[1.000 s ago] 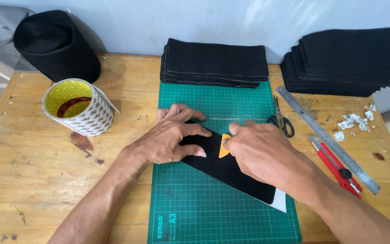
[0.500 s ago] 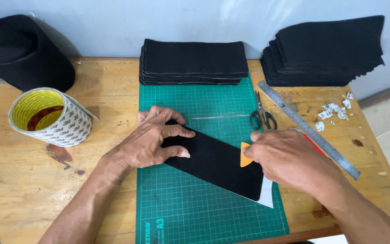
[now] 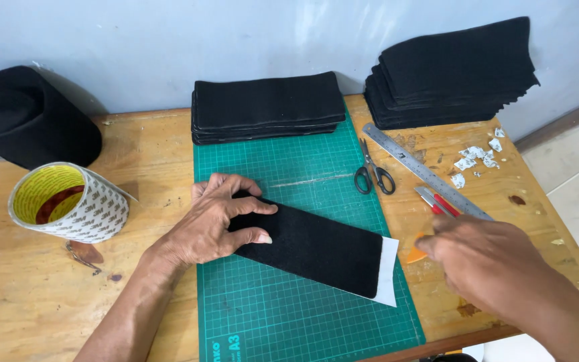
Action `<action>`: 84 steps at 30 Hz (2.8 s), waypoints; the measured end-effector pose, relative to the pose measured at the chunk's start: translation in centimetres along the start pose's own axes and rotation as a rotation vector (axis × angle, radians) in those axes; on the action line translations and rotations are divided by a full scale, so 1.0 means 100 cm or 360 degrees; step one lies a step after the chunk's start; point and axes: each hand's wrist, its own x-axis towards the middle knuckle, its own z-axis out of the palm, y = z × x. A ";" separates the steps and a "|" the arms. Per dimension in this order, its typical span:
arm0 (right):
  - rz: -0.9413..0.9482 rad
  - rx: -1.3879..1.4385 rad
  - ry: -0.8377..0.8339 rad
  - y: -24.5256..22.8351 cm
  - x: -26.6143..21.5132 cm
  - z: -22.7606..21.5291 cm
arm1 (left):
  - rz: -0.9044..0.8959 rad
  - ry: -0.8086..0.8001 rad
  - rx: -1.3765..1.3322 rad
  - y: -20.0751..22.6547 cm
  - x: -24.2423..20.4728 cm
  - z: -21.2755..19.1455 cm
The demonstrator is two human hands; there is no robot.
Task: Applying double-sided adhesive tape to black fabric strips and smoothing it with a scraper tool
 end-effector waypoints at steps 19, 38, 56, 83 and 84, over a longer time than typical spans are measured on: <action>-0.0685 -0.0259 0.0381 -0.143 0.032 -0.078 | -0.0033 -0.0034 0.0028 0.003 0.000 -0.005; -0.0279 0.0090 0.0388 -0.024 0.012 0.053 | -0.0096 -0.0011 0.0024 0.001 0.003 0.000; -0.0682 0.0047 0.1064 -0.124 0.006 -0.034 | -0.0024 0.0054 0.0003 0.001 -0.002 -0.001; -0.0418 0.0488 0.0609 -0.024 -0.009 0.083 | -0.0036 0.0066 0.0038 -0.001 -0.003 0.006; -0.0446 0.0757 0.0619 -0.018 -0.007 0.085 | -0.0024 0.0082 0.0050 -0.002 -0.002 0.005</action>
